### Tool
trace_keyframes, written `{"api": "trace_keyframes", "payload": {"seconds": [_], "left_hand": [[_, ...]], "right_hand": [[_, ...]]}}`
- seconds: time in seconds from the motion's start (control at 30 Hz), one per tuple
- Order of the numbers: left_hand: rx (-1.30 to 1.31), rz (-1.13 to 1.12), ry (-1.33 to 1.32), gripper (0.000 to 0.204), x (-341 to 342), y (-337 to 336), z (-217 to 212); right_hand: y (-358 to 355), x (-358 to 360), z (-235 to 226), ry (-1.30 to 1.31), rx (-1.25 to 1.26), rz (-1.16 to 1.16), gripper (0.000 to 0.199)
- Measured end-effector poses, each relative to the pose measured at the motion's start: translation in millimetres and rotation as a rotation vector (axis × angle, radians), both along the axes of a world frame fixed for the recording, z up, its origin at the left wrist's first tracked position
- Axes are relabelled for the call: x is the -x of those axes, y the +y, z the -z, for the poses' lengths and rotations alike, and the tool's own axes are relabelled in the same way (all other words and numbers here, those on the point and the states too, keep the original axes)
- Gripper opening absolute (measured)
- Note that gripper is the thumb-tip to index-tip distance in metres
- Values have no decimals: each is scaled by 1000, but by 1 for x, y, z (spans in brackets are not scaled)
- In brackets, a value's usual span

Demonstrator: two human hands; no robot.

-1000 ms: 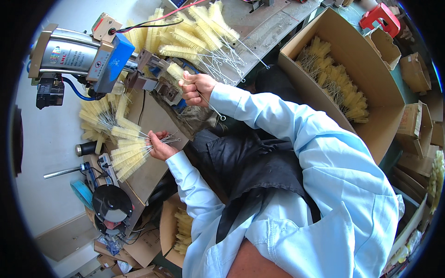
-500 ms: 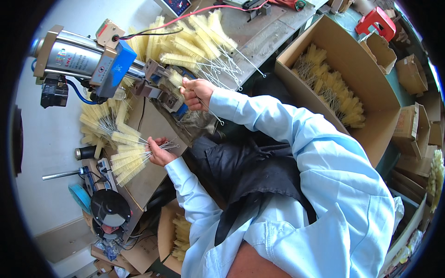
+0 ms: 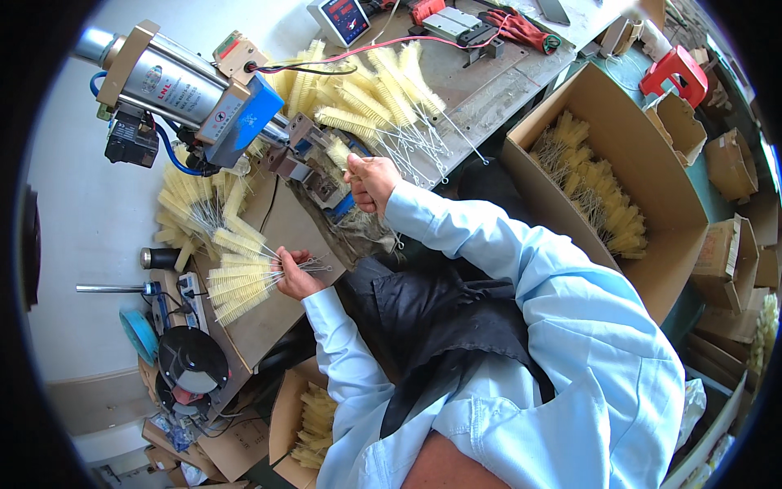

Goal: Using a mechanical assembly machine to bundle and secure yellow bristles onto wire frames to manufacture cleaning brushes.

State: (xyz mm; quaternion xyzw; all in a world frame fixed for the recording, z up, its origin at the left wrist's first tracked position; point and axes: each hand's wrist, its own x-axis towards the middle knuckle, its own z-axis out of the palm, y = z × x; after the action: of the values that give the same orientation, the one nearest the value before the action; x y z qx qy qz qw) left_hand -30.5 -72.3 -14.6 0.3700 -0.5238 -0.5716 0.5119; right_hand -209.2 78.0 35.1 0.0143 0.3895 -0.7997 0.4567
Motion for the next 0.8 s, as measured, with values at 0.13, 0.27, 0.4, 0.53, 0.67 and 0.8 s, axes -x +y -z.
{"api": "trace_keyframes", "payload": {"seconds": [0.13,0.27,0.4,0.53,0.67,0.8], "left_hand": [[-8,-4,-46,15,2,1,-2],[-13,-1,-16,16,1,-1,0],[-13,14,-23,15,2,-1,0],[-48,4,28,15,0,-3,2],[-46,14,27,14,3,6,-3],[-184,132,109,15,10,41,-18]], "right_hand": [[7,9,4,54,-29,-22,40],[3,2,-2,51,-38,-5,39],[8,-1,-8,43,-34,6,39],[34,19,-5,113,-20,-102,38],[63,21,2,104,57,-198,39],[75,-2,9,-53,268,-330,38]]}}
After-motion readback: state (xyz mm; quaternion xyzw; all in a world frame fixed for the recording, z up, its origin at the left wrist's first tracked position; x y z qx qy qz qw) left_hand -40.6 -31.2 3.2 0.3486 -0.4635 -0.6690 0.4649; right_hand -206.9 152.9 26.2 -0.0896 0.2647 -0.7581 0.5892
